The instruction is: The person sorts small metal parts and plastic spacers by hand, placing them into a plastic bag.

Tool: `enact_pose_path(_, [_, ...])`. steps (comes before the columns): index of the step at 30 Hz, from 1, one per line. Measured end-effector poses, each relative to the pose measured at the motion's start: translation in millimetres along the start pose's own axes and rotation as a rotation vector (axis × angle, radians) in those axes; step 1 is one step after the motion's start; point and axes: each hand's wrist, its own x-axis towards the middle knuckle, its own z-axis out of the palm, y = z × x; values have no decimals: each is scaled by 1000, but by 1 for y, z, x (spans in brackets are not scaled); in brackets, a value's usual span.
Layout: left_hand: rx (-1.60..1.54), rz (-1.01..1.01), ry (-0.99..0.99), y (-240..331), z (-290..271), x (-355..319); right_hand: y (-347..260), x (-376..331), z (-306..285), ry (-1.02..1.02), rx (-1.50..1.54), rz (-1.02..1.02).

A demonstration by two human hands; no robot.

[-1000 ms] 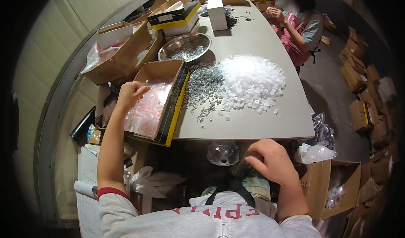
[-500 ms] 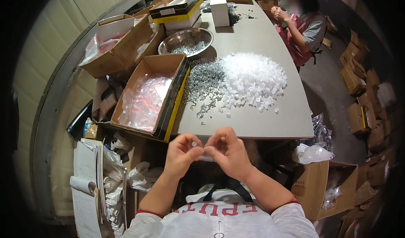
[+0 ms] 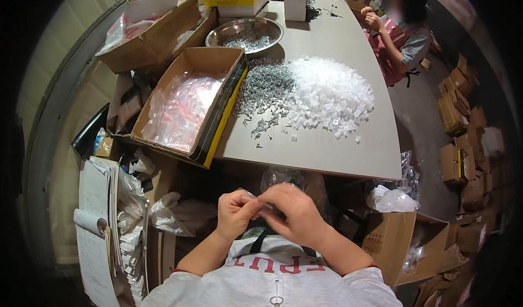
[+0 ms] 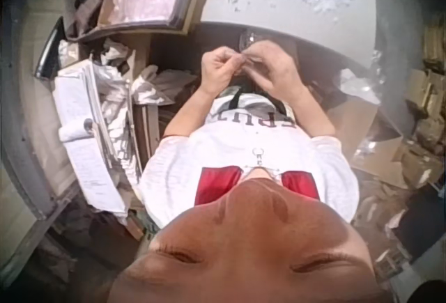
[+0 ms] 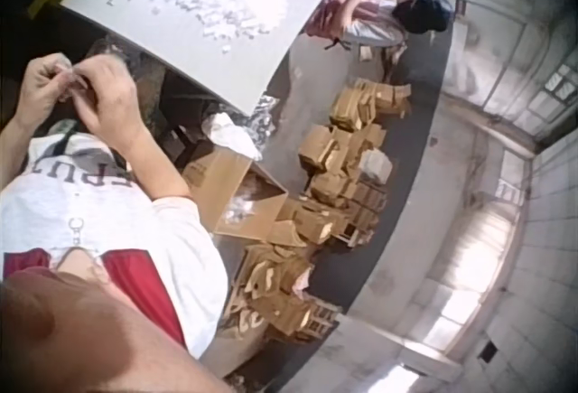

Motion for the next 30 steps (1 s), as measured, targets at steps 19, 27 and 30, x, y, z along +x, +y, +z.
enact_pose_path(19, [375, 36, 53, 16, 5, 4, 11, -5, 20, 90, -325, 76])
enact_pose_path(27, [-11, -70, 16, 5, -9, 17, 11, -5, 5, -278, -219, -169])
enact_pose_path(30, [-144, -213, -54, -12, -19, 12, 5, 2, 1, -299, -156, -230])
